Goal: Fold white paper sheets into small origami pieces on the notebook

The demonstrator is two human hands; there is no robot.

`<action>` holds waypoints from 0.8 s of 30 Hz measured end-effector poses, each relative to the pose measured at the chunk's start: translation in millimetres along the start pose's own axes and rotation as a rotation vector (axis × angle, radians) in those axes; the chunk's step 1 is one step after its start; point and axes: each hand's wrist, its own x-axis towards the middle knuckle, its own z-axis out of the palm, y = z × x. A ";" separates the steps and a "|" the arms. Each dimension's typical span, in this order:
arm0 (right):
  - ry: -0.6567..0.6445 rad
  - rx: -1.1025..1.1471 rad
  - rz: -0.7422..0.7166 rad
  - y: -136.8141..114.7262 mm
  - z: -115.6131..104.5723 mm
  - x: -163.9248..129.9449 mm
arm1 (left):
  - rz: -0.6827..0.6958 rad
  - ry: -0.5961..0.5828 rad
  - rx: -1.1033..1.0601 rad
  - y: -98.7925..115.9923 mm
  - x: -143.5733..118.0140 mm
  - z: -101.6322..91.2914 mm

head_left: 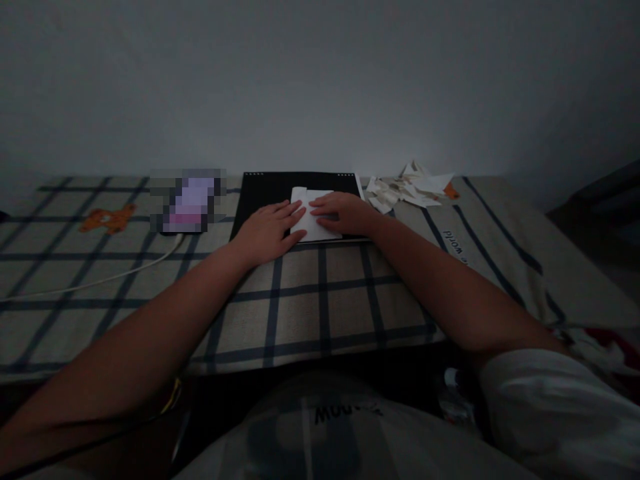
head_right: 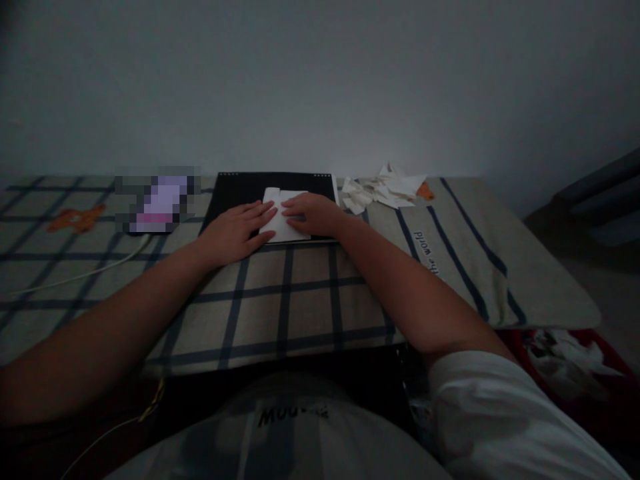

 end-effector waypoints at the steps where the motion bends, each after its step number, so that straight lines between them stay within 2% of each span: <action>1: 0.004 0.001 0.000 0.1 0.2 0.1 | -0.002 0.002 -0.003 0.2 -0.1 -0.3; 18: -0.046 -0.013 0.011 -6.1 0.8 5.2 | -0.003 -0.010 0.008 -0.1 1.3 -4.1; 24: -0.083 -0.050 0.100 -6.3 4.9 10.9 | -0.009 -0.021 0.001 -0.1 2.2 -5.5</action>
